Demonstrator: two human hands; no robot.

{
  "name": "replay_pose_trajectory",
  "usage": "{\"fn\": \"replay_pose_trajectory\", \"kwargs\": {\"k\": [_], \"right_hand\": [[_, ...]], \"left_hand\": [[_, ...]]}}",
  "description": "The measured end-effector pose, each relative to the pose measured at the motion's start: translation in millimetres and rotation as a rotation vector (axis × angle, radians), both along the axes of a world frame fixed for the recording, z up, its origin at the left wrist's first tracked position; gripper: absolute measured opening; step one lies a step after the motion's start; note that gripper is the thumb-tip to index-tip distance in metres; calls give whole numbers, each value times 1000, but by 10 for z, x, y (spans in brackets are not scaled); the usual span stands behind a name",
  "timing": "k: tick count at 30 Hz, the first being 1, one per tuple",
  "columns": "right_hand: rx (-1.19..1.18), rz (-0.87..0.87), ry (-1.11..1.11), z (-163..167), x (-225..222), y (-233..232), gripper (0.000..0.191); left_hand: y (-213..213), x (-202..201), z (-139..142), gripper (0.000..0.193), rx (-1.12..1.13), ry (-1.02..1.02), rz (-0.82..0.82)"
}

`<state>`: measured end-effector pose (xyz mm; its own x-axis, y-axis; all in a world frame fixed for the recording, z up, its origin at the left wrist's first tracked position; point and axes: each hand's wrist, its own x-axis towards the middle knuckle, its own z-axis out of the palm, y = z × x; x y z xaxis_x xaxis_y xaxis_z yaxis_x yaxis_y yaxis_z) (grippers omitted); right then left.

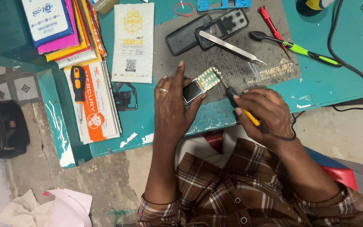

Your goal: The person uses tweezers to adjust a small component on a circuit board, then uses a soldering iron to apply solder to multiple points on the board. The person holds the board steady with one hand while manipulating the tools with the other.

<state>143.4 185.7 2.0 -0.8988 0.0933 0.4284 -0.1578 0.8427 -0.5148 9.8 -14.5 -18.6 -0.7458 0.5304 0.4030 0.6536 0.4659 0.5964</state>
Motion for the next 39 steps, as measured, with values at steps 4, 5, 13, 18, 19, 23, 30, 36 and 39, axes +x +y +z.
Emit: {"fn": "replay_pose_trajectory", "kwargs": {"k": [4, 5, 13, 18, 19, 23, 30, 36, 39], "right_hand": [[34, -3, -4, -23, -1, -5, 25], [41, -7, -8, -27, 0, -6, 25], [28, -9, -16, -24, 3, -7, 22], [13, -11, -25, -28, 7, -8, 21], [11, -11, -23, -31, 4, -11, 21], [4, -7, -22, -38, 4, -9, 20], [2, -7, -17, -34, 7, -8, 19], [1, 1, -10, -35, 1, 0, 18], [16, -2, -18, -35, 10, -7, 21]], "left_hand": [[-7, 4, 0, 87, 6, 8, -6], [-8, 5, 1, 87, 5, 7, -5], [-8, 7, 19, 86, 10, 3, -7], [-10, 13, 30, 86, 13, 8, -4], [-13, 9, 31, 86, 15, 10, -5], [-15, 8, 31, 86, 18, 18, -7], [-19, 10, 29, 86, 20, 19, -15], [-12, 10, 30, 87, 22, 14, -10], [-19, 6, 35, 88, 18, 12, -14]]}}
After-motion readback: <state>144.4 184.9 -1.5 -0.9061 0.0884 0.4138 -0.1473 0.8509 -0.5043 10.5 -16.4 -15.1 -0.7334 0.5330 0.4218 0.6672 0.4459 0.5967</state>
